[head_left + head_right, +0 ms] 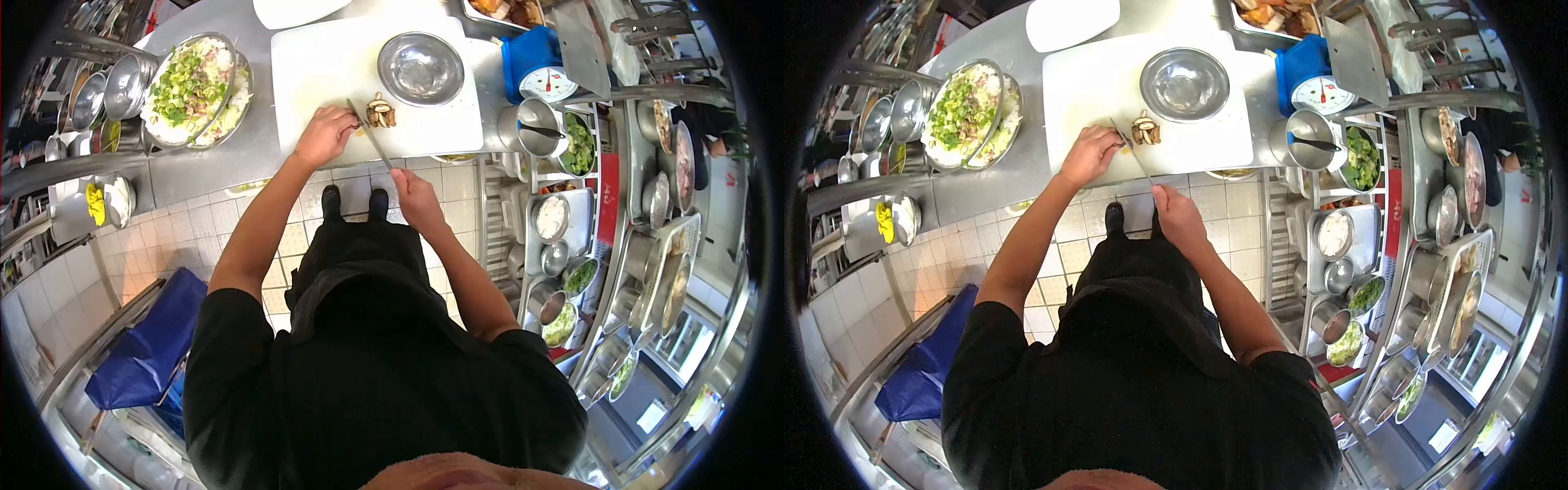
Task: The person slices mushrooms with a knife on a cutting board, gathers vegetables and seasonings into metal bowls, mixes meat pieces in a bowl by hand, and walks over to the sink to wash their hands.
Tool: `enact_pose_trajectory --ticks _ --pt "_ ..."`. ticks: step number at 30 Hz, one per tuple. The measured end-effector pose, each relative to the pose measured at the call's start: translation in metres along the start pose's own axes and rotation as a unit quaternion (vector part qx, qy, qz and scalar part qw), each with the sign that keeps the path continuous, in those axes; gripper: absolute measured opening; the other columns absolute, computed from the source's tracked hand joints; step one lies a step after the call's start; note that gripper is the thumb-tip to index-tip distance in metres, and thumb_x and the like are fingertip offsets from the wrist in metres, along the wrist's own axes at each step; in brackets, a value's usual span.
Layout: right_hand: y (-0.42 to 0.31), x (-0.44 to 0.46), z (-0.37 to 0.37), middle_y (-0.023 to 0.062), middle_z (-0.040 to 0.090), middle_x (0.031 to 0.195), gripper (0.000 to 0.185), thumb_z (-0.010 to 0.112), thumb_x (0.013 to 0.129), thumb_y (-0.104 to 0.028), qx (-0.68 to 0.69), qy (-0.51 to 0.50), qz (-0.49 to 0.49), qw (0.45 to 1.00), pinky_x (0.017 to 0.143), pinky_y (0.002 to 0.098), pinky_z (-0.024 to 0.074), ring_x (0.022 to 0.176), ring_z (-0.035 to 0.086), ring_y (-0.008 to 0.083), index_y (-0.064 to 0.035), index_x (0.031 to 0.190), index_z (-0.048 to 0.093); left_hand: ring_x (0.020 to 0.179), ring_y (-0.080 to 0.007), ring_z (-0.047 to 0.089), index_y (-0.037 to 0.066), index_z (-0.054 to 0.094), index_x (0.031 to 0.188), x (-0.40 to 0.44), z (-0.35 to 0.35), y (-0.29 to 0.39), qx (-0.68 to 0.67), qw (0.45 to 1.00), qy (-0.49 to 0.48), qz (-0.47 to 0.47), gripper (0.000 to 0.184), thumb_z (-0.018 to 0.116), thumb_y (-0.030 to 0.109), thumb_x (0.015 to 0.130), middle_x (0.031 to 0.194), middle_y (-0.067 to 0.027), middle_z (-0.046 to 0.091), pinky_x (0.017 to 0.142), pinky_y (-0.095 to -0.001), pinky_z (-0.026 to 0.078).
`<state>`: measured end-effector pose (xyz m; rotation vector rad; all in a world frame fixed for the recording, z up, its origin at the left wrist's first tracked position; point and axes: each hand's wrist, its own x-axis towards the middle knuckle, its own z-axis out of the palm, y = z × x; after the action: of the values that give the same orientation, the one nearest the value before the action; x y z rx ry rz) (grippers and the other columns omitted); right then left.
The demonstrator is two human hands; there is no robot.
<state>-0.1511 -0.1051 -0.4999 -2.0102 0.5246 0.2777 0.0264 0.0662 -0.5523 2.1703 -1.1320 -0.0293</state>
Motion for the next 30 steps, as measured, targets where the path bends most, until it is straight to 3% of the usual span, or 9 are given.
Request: enact_pose_trajectory --ticks 5,7,10,11,18,19,24,26,30 --pt "0.052 0.035 0.023 0.0233 0.064 0.109 0.041 0.036 0.1 -0.029 0.009 -0.003 -0.146 0.989 0.09 0.0453 0.0451 0.104 0.059 0.0397 0.0015 0.111 0.062 0.1 -0.0336 0.057 0.005 0.067 0.091 -0.02 0.04 -0.036 -0.063 0.997 0.019 -0.032 0.018 0.053 0.01 0.082 0.1 -0.0132 0.065 0.092 -0.0451 0.042" --pt "0.063 0.037 0.015 0.0239 0.065 0.104 0.038 0.038 0.1 -0.024 -0.084 0.038 -0.314 0.945 0.092 0.0396 0.0464 0.102 0.062 0.0348 0.0019 0.109 0.064 0.096 -0.0319 0.057 0.007 0.067 0.091 -0.019 0.038 -0.039 -0.034 0.993 0.092 0.065 0.019 0.05 0.012 0.084 0.097 -0.0129 0.065 0.089 -0.0433 0.043" --pt "0.006 0.012 0.011 0.0227 0.059 0.074 0.045 0.041 0.1 -0.032 -0.062 -0.001 -0.087 0.994 0.068 0.0412 0.0434 0.069 0.055 0.0288 0.0076 0.093 0.06 0.091 -0.0276 0.057 0.006 0.064 0.085 -0.019 0.016 -0.02 0.0 0.991 0.099 0.09 0.014 0.052 0.012 0.083 0.092 -0.0089 0.063 0.087 -0.0404 0.044" --pt "0.015 0.015 0.023 0.0212 0.054 0.069 0.046 0.041 0.1 -0.034 -0.061 0.046 -0.126 0.989 0.065 0.0413 0.0421 0.065 0.052 0.0283 0.0073 0.09 0.059 0.092 -0.0277 0.057 0.005 0.064 0.085 -0.022 0.017 -0.018 -0.024 0.994 0.093 0.059 0.013 0.054 0.013 0.083 0.092 -0.0091 0.062 0.087 -0.0394 0.044" --pt "0.043 0.028 0.012 0.021 0.057 0.074 0.04 0.043 0.1 -0.029 -0.019 -0.014 -0.035 0.999 0.068 0.0404 0.0432 0.068 0.052 0.0292 0.0066 0.092 0.06 0.092 -0.028 0.057 0.007 0.065 0.088 -0.024 0.02 -0.018 -0.011 0.993 0.109 0.042 0.012 0.055 0.013 0.083 0.091 -0.0093 0.06 0.086 -0.0387 0.043" --pt "0.018 0.017 0.02 0.0205 0.058 0.076 0.04 0.042 0.1 -0.028 -0.047 0.033 -0.145 0.988 0.069 0.0396 0.0432 0.07 0.052 0.0284 0.0064 0.092 0.06 0.093 -0.0283 0.057 0.007 0.065 0.089 -0.026 0.021 -0.019 -0.004 0.995 0.094 0.034 0.013 0.055 0.012 0.083 0.092 -0.0093 0.061 0.087 -0.0389 0.044" --pt "0.018 0.021 0.01 0.0198 0.064 0.085 0.037 0.044 0.099 -0.026 -0.089 0.012 -0.204 0.975 0.076 0.0397 0.0458 0.077 0.057 0.0283 0.0068 0.096 0.062 0.099 -0.0305 0.059 0.007 0.065 0.093 -0.032 0.043 -0.039 -0.003 0.994 0.1 0.046 0.017 0.054 0.008 0.081 0.101 -0.0109 0.063 0.09 -0.0411 0.046" --pt "0.03 0.014 0.008 0.0225 0.066 0.106 0.039 0.044 0.099 -0.028 -0.081 0.013 -0.224 0.971 0.088 0.0377 0.0462 0.099 0.063 0.0306 0.0052 0.11 0.062 0.103 -0.0314 0.057 0.008 0.065 0.096 -0.032 0.045 -0.045 0.001 0.996 0.084 0.041 0.019 0.055 0.009 0.08 0.104 -0.0118 0.063 0.092 -0.0418 0.045" --pt "0.005 0.018 0.022 0.0285 0.061 0.097 0.046 0.038 0.099 -0.038 -0.091 0.002 -0.095 0.991 0.081 0.047 0.0463 0.095 0.057 0.0466 0.0005 0.102 0.062 0.1 -0.0291 0.06 0.005 0.069 0.089 -0.034 0.026 -0.023 -0.02 0.992 0.121 0.012 0.011 0.062 0.005 0.08 0.101 -0.0105 0.065 0.088 -0.0398 0.048"
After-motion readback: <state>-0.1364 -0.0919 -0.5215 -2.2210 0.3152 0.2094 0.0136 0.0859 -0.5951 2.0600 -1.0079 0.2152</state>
